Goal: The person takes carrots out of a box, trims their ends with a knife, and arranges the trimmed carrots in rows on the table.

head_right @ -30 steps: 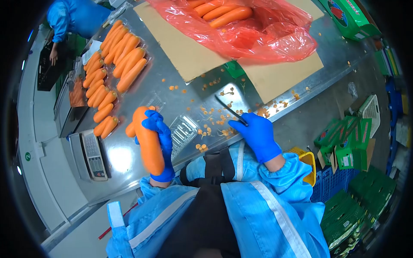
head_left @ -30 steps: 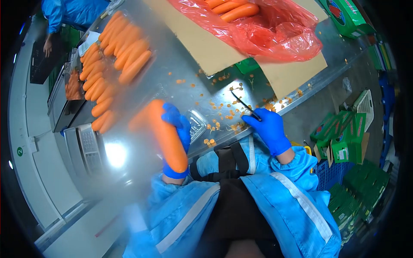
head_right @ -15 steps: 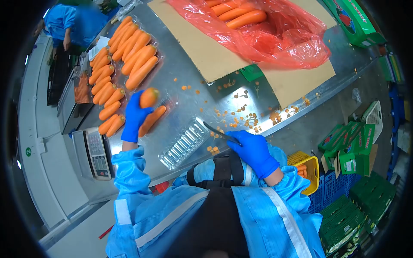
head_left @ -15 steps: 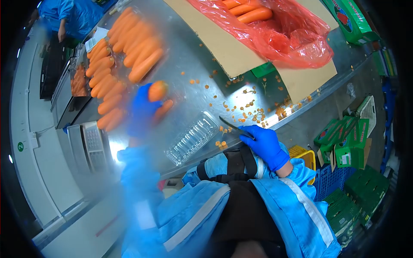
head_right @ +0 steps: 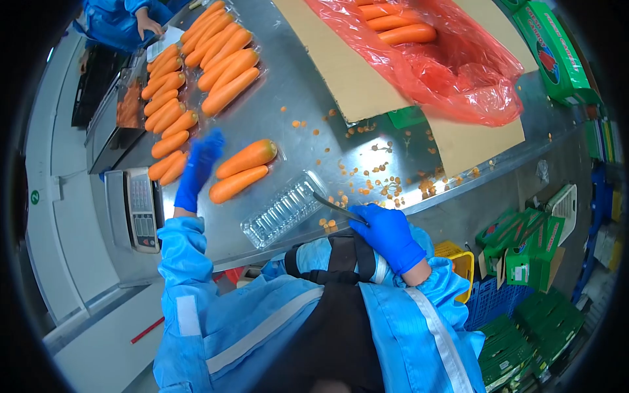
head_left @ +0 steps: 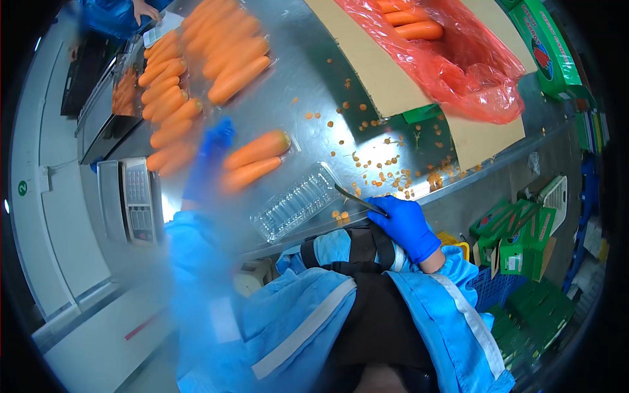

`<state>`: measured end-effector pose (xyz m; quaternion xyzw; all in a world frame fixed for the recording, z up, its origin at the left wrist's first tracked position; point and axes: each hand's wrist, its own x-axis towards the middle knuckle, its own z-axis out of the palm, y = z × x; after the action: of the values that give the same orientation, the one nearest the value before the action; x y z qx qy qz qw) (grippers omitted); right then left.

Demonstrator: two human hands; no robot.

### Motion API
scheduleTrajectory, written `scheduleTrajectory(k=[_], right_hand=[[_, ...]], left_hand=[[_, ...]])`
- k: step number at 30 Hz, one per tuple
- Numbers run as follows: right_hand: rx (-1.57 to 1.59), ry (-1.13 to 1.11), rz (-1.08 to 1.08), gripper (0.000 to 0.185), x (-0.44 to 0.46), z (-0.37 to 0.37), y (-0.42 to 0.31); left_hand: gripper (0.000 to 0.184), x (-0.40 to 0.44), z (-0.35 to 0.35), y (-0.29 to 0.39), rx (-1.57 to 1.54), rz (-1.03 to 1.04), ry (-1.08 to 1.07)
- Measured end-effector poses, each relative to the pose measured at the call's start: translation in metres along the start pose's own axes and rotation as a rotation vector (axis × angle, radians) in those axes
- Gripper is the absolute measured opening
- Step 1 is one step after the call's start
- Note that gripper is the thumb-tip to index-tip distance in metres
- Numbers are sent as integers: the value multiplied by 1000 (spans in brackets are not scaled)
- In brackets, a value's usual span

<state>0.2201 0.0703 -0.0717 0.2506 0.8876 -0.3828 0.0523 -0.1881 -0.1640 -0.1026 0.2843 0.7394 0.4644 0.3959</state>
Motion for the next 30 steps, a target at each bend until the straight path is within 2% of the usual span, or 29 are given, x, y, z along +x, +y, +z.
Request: scheduleTrajectory(k=[2,8,10,13,18,22,25,28,29,30], right_hand=[[30,1,25,30,1,-3,-3],[27,-28,42,32,4,0,4],[16,-43,22,32,8,1,5],[18,-40,17,32,9,0,1],[-23,-93,54,32,12,-2,2],[-32,-122,-8,31,15,-2,-6],[-21,-118,-7,31,18,-6,-14],[-34,-75,8,31,18,-5,-12],[-37,-57,7,31,18,-4,-11],[-38,-39,8,31,16,-3,-10]], left_hand=[[60,-2,-35,2,-268,49,43],[80,-36,39,10,376,175,370],[86,-38,63,0,829,273,160],[94,-39,106,-3,1136,167,287],[98,-11,86,-28,1055,240,364],[99,44,67,-17,1048,230,413],[103,93,59,-13,1041,298,519],[105,117,68,3,1068,140,528],[99,117,71,9,1081,62,472],[99,112,76,11,1066,150,532]])
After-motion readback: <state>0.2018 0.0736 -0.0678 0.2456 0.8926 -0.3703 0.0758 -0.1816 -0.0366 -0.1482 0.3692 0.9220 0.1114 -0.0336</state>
